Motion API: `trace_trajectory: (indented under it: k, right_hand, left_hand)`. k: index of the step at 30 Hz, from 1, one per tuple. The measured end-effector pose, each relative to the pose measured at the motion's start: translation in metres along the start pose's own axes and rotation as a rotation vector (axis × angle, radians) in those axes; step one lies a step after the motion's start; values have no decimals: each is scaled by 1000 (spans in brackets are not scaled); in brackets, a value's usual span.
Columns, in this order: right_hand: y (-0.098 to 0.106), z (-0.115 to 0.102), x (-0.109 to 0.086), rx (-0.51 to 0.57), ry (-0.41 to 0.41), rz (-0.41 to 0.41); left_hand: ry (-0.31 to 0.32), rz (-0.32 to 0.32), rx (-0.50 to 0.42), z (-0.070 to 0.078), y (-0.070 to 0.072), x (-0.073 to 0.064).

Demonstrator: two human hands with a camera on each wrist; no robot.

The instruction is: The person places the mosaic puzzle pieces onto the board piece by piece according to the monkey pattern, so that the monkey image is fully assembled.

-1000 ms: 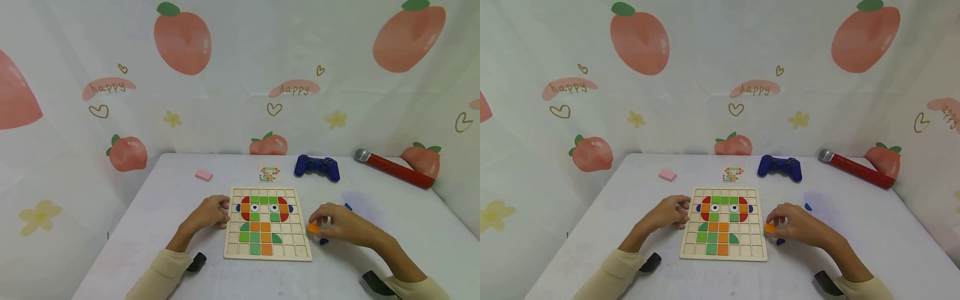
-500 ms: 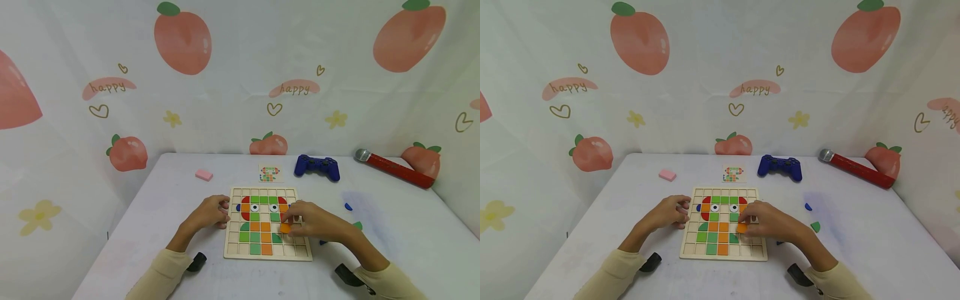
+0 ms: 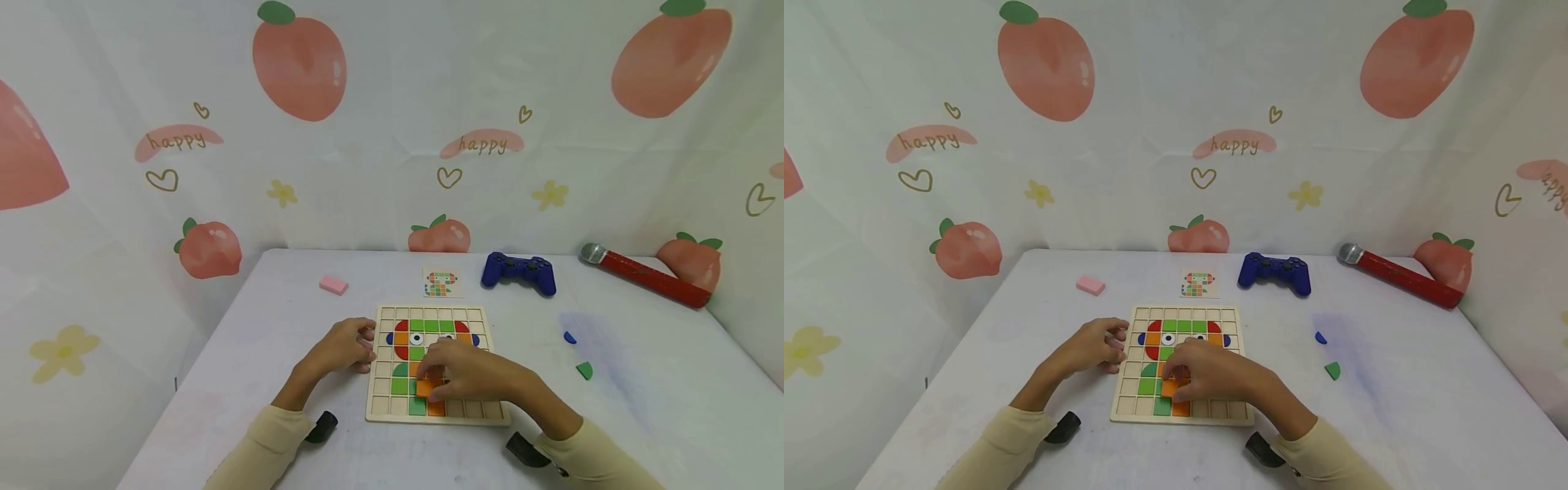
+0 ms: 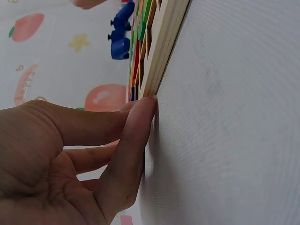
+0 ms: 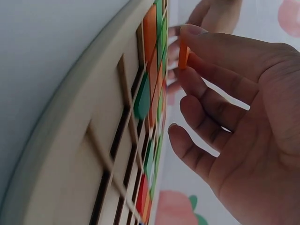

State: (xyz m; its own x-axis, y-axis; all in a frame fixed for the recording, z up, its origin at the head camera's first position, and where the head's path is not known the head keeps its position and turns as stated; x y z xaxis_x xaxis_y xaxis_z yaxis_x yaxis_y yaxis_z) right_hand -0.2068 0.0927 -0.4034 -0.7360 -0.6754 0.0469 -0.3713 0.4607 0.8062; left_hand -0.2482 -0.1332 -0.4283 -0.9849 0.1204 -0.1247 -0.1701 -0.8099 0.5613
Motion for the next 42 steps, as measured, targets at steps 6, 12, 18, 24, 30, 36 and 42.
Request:
trace_trajectory:
  k: [6, 12, 18, 24, 30, 36, 42]
  right_hand:
    - [-10, -9, 9, 8, 17, -22]
    - [-19, -18, 17, 0, 35, -41]
    - [-27, -26, 23, -4, 34, -71]
    - [-32, -28, 25, -10, 41, -82]
    - [-32, -30, 24, 0, 32, -85]
    - [-32, -31, 22, 7, 35, -94]
    - [-26, -25, 17, 45, 57, -78]
  left_hand:
    - [-1, -8, -1, 1, 0, 1]
    - [4, -12, -16, 2, 1, 1]
    - [5, -18, -26, 2, 1, 1]
    - [0, -28, -31, 0, 0, 1]
    - [-2, -28, -30, -1, 0, 2]
    - [-4, -24, -20, -1, 0, 2]
    - [-9, -22, -30, -1, 0, 2]
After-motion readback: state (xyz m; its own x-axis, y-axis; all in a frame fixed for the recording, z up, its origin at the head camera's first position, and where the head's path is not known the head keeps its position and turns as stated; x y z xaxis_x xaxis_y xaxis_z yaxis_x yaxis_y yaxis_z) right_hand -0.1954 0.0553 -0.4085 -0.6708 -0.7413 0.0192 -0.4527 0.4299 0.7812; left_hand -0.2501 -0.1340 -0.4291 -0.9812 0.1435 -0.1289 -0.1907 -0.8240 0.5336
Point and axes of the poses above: each hand's wrist, its own x-axis towards the middle knuckle, its own y-axis out of the back of the hand, z = x × y, the point moved 5 cm from there along x, towards the middle knuckle, and after that the axes turned 10 degrees about z, right-handed, at the moved point
